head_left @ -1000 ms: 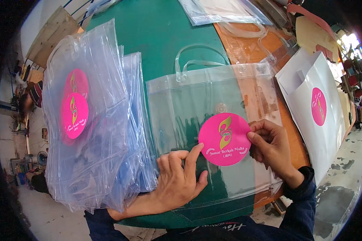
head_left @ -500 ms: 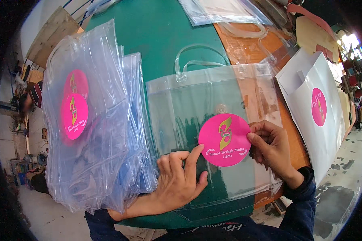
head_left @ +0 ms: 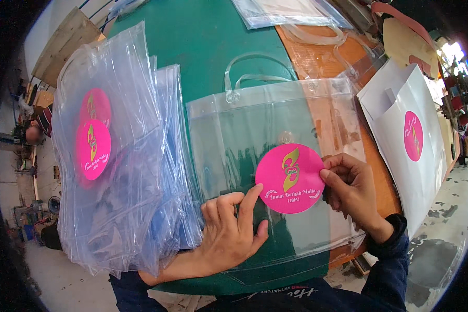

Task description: The person peels pink circular stickers from a sheet and applies them to the center of clear plastic bags.

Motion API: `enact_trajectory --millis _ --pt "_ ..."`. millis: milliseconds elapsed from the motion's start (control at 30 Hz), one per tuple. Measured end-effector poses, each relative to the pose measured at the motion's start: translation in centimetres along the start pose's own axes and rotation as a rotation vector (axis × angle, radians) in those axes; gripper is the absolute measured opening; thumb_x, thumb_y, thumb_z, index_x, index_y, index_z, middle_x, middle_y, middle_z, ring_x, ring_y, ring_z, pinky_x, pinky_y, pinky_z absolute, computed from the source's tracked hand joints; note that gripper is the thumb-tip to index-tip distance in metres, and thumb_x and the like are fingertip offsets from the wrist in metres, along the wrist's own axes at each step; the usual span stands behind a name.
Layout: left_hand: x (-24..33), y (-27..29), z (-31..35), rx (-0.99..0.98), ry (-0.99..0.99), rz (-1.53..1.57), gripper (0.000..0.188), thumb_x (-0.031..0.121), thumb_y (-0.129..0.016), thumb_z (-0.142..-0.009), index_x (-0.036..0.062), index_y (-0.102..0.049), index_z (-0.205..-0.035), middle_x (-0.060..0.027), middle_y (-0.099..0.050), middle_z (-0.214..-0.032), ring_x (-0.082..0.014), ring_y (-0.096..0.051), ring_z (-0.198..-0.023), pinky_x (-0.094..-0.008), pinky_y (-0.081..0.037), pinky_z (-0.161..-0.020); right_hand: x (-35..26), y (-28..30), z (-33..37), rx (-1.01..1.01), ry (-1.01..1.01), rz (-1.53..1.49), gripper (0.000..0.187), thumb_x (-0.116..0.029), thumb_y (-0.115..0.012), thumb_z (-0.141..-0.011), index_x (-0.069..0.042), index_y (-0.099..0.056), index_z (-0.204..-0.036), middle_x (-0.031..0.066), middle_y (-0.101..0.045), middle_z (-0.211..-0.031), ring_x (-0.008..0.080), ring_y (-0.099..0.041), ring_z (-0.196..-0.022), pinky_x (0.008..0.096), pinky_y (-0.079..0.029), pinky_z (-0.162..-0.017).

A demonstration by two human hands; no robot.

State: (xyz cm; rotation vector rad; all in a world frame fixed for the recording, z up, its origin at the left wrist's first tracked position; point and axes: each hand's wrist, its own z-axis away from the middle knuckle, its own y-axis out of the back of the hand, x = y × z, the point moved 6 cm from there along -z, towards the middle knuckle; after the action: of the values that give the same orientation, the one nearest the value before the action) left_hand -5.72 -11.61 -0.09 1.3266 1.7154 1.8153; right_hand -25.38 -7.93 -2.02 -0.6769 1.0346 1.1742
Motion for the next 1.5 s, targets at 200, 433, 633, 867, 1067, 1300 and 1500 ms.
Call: enact_trajectory --millis 200,433,633,867,1067,1300,1500 --pt "-0.04 -0.07 -0.01 0.001 0.0 -0.007 0.061 0.021 -0.064 -0.069 -0.002 -0.04 -0.121 -0.0136 -0.034 -0.092 -0.0258 -0.032 -0.081 -0.0371 -0.029 -0.072 -0.19 -0.09 0.0 -0.009 0.007 0.004 0.012 -0.008 -0.056 -0.083 0.003 -0.054 -0.089 0.0028 -0.057 -0.066 0.0032 -0.046 -0.043 0.0165 -0.034 -0.035" --pt "-0.02 -0.01 -0.04 0.009 0.003 -0.007 0.062 0.021 -0.065 -0.069 -0.001 -0.04 -0.121 -0.0133 -0.035 -0.092 -0.0256 -0.032 -0.08 -0.0368 -0.029 -0.072 -0.24 -0.08 -0.02 -0.002 -0.001 0.003 0.013 -0.008 -0.056 -0.083 0.003 -0.054 -0.089 0.0034 -0.057 -0.066 0.0035 -0.047 -0.044 0.0163 -0.034 -0.035" --pt "-0.05 -0.12 0.12 0.004 0.034 0.026 0.059 0.02 -0.063 -0.069 0.0003 -0.042 -0.121 -0.0123 -0.036 -0.095 -0.0262 -0.033 -0.083 -0.0375 -0.028 -0.071 -0.04 -0.01 0.06 -0.008 0.01 0.003 0.013 -0.008 -0.056 -0.083 0.003 -0.054 -0.088 0.0034 -0.057 -0.066 0.0036 -0.047 -0.043 0.0162 -0.034 -0.035" --pt "-0.14 -0.17 0.08 0.01 0.039 0.024 0.059 0.02 -0.063 -0.069 0.0 -0.042 -0.12 -0.0121 -0.036 -0.095 -0.0261 -0.033 -0.083 -0.0376 -0.028 -0.071 -0.11 -0.12 -0.08 -0.012 0.008 -0.004 0.013 -0.009 -0.056 -0.083 0.002 -0.054 -0.089 0.0036 -0.057 -0.067 0.0033 -0.046 -0.043 0.0162 -0.034 -0.035" --pt "0.02 -0.14 -0.1 0.006 0.011 0.019 0.059 0.021 -0.063 -0.069 -0.0004 -0.042 -0.12 -0.0126 -0.035 -0.094 -0.0259 -0.032 -0.082 -0.0375 -0.028 -0.071 -0.07 0.14 -0.01 0.004 0.009 -0.018 0.012 -0.009 -0.056 -0.083 0.002 -0.054 -0.088 0.0033 -0.057 -0.067 0.0029 -0.046 -0.043 0.016 -0.035 -0.035" --pt "-0.05 -0.13 0.07 0.014 0.026 0.015 0.059 0.021 -0.063 -0.07 -0.0007 -0.042 -0.12 -0.0127 -0.035 -0.095 -0.0258 -0.032 -0.082 -0.0373 -0.028 -0.071 -0.18 -0.11 0.07 0.009 0.007 0.004 0.013 -0.009 -0.056 -0.083 0.003 -0.055 -0.089 0.0026 -0.057 -0.067 0.0025 -0.045 -0.043 0.016 -0.034 -0.035" --pt "-0.12 -0.06 0.13 0.005 0.025 0.03 0.059 0.02 -0.063 -0.069 -0.0005 -0.042 -0.12 -0.0121 -0.035 -0.095 -0.026 -0.032 -0.083 -0.0373 -0.028 -0.071 -0.27 -0.42 -0.03 -0.005 -0.02 0.036 0.013 -0.009 -0.057 -0.083 0.003 -0.055 -0.089 0.0023 -0.057 -0.066 0.0022 -0.045 -0.043 0.0161 -0.033 -0.035"
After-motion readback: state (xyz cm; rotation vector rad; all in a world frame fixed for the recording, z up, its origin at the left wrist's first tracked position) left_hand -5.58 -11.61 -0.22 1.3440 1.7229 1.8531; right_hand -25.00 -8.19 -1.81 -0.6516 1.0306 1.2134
